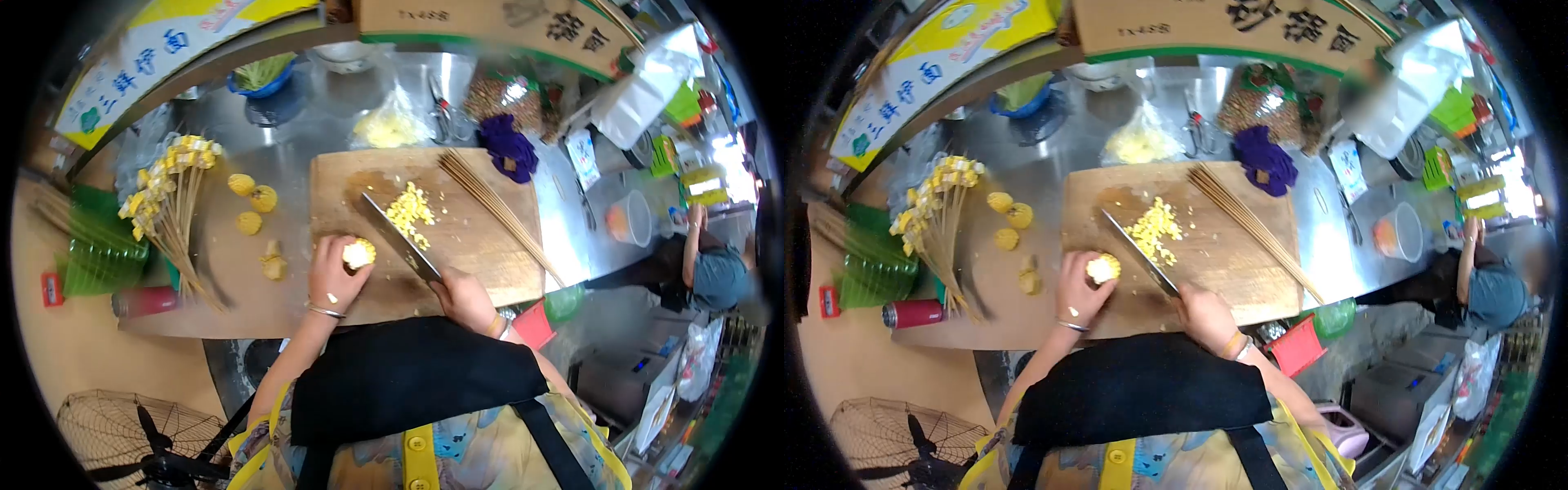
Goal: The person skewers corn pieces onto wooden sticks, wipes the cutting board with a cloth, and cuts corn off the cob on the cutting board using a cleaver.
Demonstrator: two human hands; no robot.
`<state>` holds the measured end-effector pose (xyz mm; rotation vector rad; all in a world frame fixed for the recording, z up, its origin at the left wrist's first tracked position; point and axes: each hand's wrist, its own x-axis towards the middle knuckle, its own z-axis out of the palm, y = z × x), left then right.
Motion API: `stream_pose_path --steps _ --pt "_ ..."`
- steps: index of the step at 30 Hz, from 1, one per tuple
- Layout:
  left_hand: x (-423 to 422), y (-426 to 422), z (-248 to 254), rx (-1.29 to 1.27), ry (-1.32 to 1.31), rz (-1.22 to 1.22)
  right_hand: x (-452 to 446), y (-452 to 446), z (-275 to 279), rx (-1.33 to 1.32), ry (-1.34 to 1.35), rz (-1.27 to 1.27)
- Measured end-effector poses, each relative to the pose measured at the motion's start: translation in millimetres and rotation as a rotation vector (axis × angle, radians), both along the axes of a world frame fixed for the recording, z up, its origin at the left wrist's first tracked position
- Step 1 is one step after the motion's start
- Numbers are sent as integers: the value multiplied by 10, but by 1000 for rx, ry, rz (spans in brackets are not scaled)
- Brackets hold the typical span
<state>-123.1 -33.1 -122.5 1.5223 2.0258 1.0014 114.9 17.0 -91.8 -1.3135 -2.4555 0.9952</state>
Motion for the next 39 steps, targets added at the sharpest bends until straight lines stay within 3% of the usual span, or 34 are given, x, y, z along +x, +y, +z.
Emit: stream_pose_path --steps 10,26,30,32,35,39 --pt "130 33 -57 149 209 -151 26 -107 266 20 -108 47" --pt "120 91 -82 136 143 -149 -495 270 202 -107 -374 230" --pt "109 91 -122 114 157 -144 -542 329 -75 -16 -282 239" --pt "142 89 -119 116 162 -100 -445 346 -131 -51 -33 41" --pt "156 33 -41 -29 109 25 -294 251 -24 -18 82 -5" --pt "33 53 -62 127 174 -179 -143 99 214 -32 -53 72"
